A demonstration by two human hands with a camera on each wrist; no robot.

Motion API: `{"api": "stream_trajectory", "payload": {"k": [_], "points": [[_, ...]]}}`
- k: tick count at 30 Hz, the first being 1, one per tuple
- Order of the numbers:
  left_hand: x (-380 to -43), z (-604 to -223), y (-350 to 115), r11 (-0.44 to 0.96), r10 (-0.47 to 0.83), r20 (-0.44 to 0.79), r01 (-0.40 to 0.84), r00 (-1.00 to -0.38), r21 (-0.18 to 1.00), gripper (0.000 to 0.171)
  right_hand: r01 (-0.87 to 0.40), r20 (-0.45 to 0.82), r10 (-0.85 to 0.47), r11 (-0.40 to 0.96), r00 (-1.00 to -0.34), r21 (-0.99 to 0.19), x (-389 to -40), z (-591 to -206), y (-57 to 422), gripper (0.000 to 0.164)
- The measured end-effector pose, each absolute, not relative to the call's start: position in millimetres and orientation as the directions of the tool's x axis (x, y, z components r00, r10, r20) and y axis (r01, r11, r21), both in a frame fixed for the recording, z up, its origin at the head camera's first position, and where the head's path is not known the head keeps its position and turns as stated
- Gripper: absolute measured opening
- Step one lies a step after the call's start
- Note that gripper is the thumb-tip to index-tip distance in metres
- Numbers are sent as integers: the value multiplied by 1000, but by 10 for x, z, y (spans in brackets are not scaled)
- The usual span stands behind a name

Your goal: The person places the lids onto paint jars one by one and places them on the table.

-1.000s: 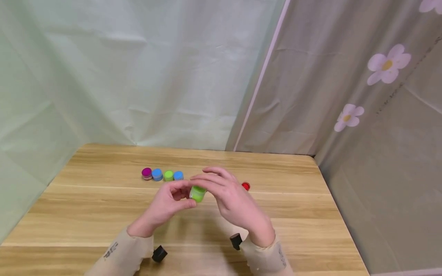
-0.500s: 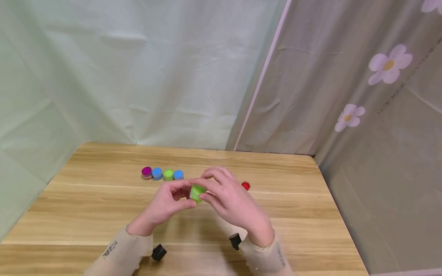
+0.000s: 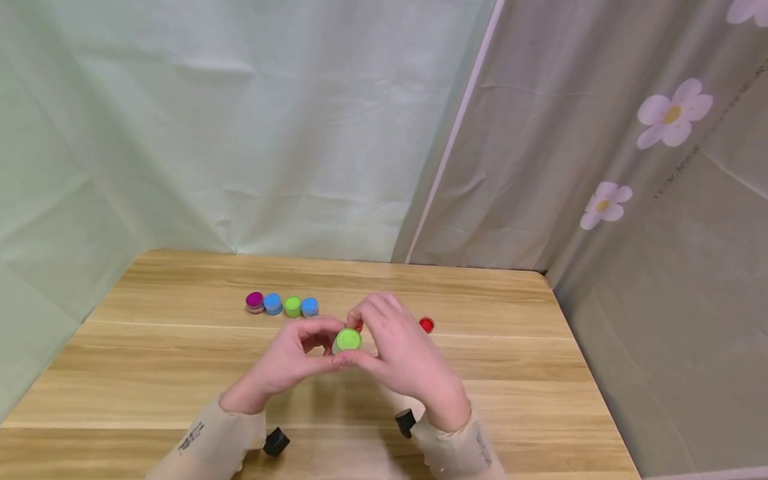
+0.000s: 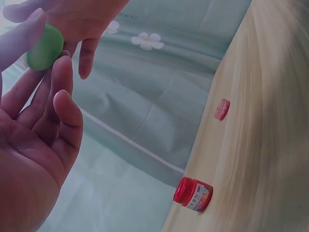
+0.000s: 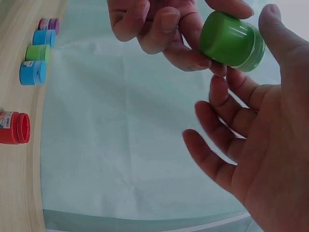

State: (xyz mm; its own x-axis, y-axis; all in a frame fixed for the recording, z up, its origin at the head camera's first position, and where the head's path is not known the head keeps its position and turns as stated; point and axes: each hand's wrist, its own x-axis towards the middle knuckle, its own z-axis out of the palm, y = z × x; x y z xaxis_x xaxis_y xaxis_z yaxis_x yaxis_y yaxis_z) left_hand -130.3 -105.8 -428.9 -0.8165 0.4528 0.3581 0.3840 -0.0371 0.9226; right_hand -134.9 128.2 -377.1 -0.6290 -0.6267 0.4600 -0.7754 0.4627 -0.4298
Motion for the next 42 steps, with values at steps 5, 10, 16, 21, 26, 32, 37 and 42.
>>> {"api": "stream_trajectory", "payload": {"k": [5, 10, 16, 21, 26, 32, 37, 42], "points": [[-1299, -4292, -1026, -7, 451, 354, 394, -819, 919, 34, -744, 433, -606, 515, -667, -425, -1328, -3776, 1269, 51], [-1269, -4277, -984, 20, 423, 342, 386, -839, 922, 33, -714, 427, -573, 589, -700, -379, -1298, -3782, 1214, 51], [-1254, -4288, -983, 11, 385, 349, 383, -854, 924, 30, -750, 455, -596, 549, -661, -370, -1286, -3782, 1211, 57], [-1270, -4275, -1023, -12, 389, 364, 390, -846, 921, 31, -836, 486, -688, 362, -539, -413, -1305, -3719, 1293, 39], [-1276, -4238, -1073, -48, 421, 356, 372, -834, 927, 33, -905, 561, -731, 190, -389, -380, -1333, -3677, 1327, 37], [-1264, -4227, -1087, -77, 453, 341, 345, -824, 936, 34, -931, 608, -724, 134, -326, -339, -1326, -3691, 1316, 32], [-1259, -4217, -1085, -73, 462, 333, 338, -822, 938, 35, -929, 601, -722, 168, -343, -329, -1327, -3695, 1322, 34], [-1274, -4195, -1086, -36, 455, 335, 359, -825, 933, 37, -901, 556, -719, 251, -418, -353, -1328, -3680, 1347, 32]]}}
